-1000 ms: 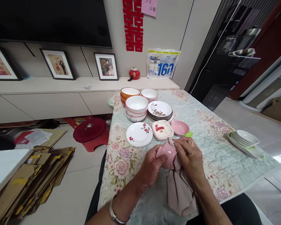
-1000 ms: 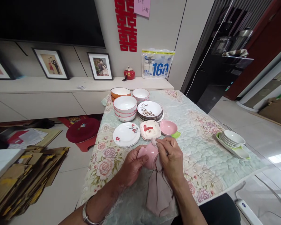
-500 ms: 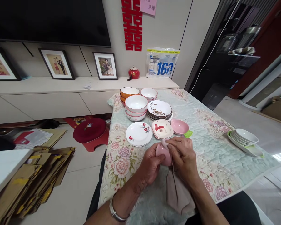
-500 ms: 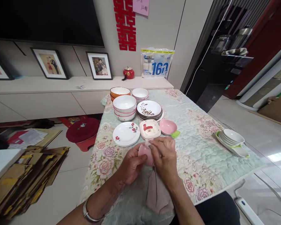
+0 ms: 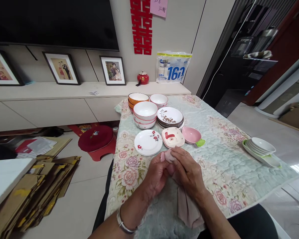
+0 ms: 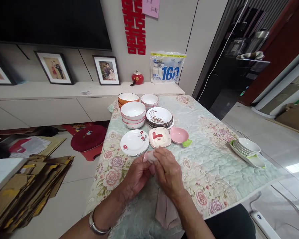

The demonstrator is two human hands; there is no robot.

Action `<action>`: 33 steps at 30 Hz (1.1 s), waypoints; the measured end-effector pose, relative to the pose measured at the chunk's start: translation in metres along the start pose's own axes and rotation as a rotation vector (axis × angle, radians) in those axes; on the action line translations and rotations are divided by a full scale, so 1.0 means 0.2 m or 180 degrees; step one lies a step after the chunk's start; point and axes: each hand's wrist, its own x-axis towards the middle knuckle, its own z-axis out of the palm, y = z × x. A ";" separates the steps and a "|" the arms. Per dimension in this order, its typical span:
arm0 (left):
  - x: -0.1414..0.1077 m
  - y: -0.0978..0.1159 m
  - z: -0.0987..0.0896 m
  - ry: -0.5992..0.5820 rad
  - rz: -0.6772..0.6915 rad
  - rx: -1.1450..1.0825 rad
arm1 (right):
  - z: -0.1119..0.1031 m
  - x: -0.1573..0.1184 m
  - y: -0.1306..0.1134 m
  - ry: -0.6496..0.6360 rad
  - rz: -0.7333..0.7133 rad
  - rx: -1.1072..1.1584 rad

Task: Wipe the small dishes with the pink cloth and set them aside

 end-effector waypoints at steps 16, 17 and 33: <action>0.02 -0.01 -0.03 0.0148 -0.0082 -0.0079 | -0.09 0.02 0.05 0.0085 0.0886 -0.0449; 0.02 -0.01 -0.03 0.0132 -0.0086 -0.0063 | -0.10 0.01 0.02 -0.0022 0.0871 -0.0563; -0.01 0.00 -0.02 -0.0032 -0.0170 0.0289 | -0.09 0.04 0.06 0.0430 0.1188 -0.0240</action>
